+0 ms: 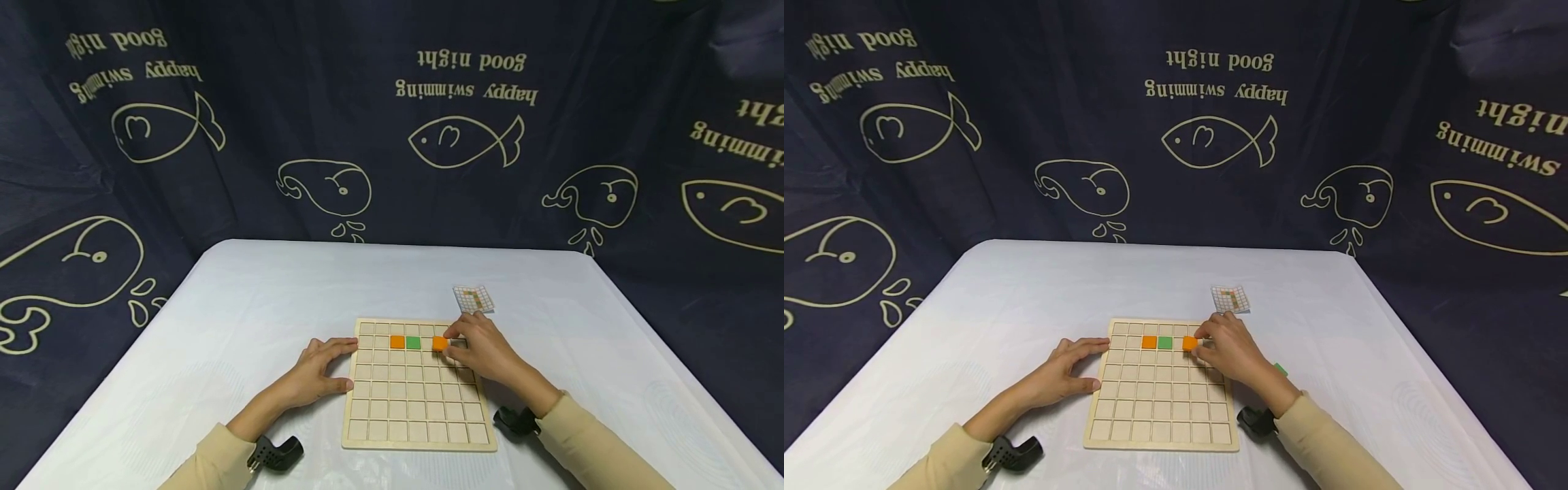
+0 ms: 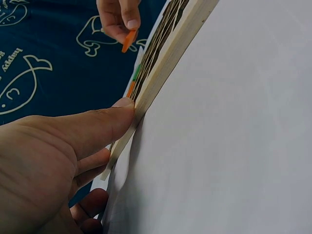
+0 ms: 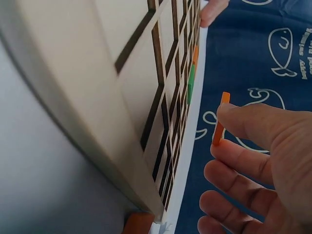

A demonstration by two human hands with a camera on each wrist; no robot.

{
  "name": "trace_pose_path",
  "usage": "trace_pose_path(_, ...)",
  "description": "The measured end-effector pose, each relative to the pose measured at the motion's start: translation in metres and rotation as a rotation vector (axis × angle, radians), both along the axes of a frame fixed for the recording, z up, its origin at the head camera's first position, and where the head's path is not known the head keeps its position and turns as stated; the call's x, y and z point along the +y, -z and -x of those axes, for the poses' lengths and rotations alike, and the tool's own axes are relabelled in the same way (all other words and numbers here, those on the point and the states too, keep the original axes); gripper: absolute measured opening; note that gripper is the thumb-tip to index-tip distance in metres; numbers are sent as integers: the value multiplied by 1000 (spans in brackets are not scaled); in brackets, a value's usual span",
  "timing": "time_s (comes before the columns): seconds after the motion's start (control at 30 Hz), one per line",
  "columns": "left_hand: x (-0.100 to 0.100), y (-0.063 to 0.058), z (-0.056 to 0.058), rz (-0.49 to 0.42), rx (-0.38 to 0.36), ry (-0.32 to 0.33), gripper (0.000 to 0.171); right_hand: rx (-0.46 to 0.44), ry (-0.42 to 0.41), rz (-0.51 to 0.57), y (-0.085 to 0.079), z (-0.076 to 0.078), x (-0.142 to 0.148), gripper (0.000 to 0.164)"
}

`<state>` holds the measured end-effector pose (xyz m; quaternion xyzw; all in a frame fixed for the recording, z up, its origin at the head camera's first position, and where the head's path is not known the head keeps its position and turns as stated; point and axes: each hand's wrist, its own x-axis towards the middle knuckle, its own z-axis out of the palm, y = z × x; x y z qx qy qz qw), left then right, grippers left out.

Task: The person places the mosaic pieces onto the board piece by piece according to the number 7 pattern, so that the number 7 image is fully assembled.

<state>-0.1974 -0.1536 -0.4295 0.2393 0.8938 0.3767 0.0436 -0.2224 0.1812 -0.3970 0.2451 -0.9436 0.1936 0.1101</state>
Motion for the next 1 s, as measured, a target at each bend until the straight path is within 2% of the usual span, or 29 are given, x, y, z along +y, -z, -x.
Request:
trace_pose_path(0.33,0,1,1,-1,9,4,63,38,-29,-49,-2,9,-6,19)
trace_pose_path(0.77,0,2,1,-15,-5,7,63,-8,-25,-70,0,18,-12,22)
trace_pose_path(1.0,0,2,1,1,15,10,64,-47,-26,-93,-1,21,-15,25)
